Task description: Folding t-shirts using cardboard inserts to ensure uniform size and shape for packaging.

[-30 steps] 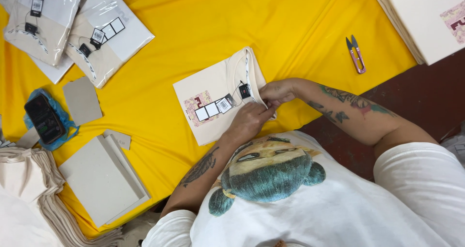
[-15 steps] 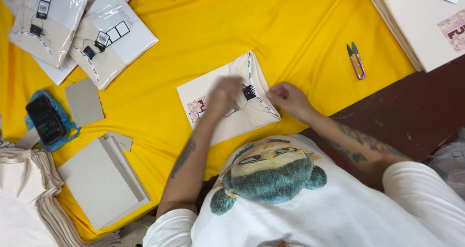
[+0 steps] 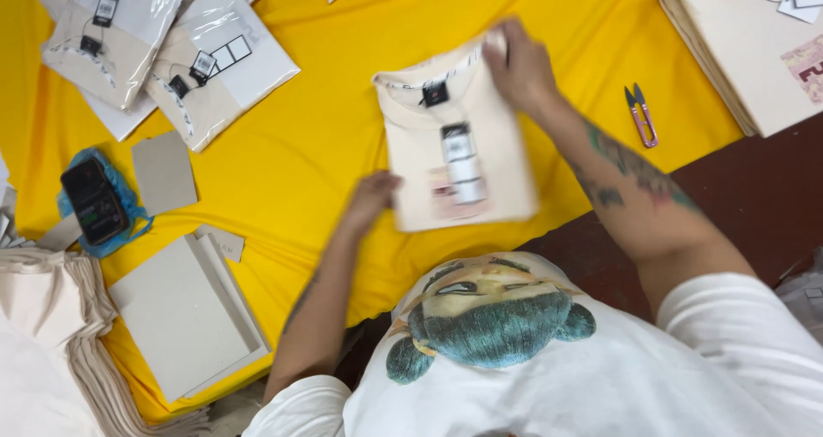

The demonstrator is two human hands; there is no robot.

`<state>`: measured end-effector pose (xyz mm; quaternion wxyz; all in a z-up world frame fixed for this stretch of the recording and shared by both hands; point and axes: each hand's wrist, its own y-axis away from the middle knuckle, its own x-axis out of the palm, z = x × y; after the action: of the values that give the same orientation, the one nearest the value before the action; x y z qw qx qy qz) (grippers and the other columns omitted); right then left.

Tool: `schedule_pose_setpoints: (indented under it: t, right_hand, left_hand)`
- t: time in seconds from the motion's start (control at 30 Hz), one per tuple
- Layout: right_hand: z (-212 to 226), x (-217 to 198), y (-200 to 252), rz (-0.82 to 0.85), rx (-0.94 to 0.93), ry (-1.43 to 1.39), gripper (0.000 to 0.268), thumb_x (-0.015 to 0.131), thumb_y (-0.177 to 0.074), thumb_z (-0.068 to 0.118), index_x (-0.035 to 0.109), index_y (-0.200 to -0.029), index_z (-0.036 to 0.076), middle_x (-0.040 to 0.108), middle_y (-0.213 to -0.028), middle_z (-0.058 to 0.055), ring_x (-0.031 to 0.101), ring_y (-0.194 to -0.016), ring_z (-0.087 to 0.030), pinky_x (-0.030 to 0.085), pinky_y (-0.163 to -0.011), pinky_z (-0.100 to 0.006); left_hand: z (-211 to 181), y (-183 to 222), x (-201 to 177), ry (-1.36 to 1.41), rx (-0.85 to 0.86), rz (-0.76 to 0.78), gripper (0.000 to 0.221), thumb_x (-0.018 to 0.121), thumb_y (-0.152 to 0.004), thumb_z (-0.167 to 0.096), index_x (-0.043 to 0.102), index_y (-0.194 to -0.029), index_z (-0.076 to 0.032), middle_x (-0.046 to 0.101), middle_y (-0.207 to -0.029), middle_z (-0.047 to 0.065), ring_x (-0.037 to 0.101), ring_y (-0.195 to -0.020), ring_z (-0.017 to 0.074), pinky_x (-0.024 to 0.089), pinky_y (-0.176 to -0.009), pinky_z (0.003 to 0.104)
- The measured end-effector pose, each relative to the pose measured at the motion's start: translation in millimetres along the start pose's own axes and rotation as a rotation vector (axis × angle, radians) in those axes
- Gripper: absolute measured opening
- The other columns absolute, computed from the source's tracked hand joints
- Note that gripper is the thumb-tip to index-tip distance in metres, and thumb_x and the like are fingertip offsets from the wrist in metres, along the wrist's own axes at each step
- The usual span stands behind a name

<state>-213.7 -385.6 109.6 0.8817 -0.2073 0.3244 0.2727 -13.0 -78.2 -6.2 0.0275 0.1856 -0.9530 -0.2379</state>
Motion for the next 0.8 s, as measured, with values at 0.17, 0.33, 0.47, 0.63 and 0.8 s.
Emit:
schedule_pose_setpoints:
  t: [0.17, 0.33, 0.47, 0.63, 0.8]
  right_hand:
    - [28, 30, -8, -0.030, -0.262, 0.055, 0.054, 0.067, -0.105, 0.018, 0.041, -0.150, 0.003, 0.053, -0.145, -0.026, 0.050, -0.132, -0.046, 0.040, -0.109, -0.054]
    - [35, 42, 116, 0.003, -0.348, 0.178, 0.049, 0.068, -0.105, 0.031, 0.053, -0.147, 0.012, 0.052, -0.137, -0.020, 0.046, -0.135, -0.038, 0.018, -0.116, -0.066]
    - [-5, 57, 164, -0.009, -0.402, 0.344, 0.051, 0.051, -0.107, 0.047, 0.052, -0.147, 0.016, 0.050, -0.139, -0.016, 0.044, -0.135, -0.033, 0.023, -0.117, -0.063]
    - [-10, 68, 171, -0.030, -0.364, 0.465, 0.060, 0.051, -0.104, 0.053, 0.051, -0.150, 0.015, 0.046, -0.149, -0.018, 0.038, -0.144, -0.036, 0.023, -0.120, -0.059]
    - [-6, 64, 170, 0.174, -0.249, 0.511, 0.070, 0.036, -0.106, 0.064, 0.042, -0.158, 0.018, 0.039, -0.158, -0.019, 0.025, -0.153, -0.037, 0.016, -0.124, -0.058]
  left_hand:
    - [-24, 59, 109, 0.105, -0.093, 0.237, 0.025, 0.045, -0.106, -0.015, 0.064, -0.115, -0.003, 0.072, -0.092, 0.017, 0.074, -0.081, 0.0255, 0.064, -0.079, 0.035]
    - [7, 51, 59, -0.183, 0.109, -0.194, 0.016, 0.059, -0.101, -0.016, 0.061, -0.116, -0.010, 0.072, -0.093, 0.013, 0.077, -0.076, 0.0234, 0.063, -0.069, 0.038]
    - [5, 46, 64, -0.304, 0.227, -0.271, 0.039, 0.076, -0.092, -0.017, 0.061, -0.127, -0.007, 0.067, -0.094, 0.011, 0.072, -0.077, 0.0227, 0.061, -0.069, 0.038]
    - [0, 37, 73, -0.467, 0.423, -0.299, 0.026, 0.074, -0.094, -0.012, 0.070, -0.118, -0.002, 0.062, -0.088, 0.012, 0.068, -0.079, 0.0281, 0.058, -0.070, 0.040]
    - [-23, 41, 65, -0.185, 0.286, -0.178, 0.018, 0.059, -0.107, -0.019, 0.070, -0.118, -0.008, 0.051, -0.066, 0.002, 0.056, -0.064, 0.0144, 0.054, -0.065, 0.032]
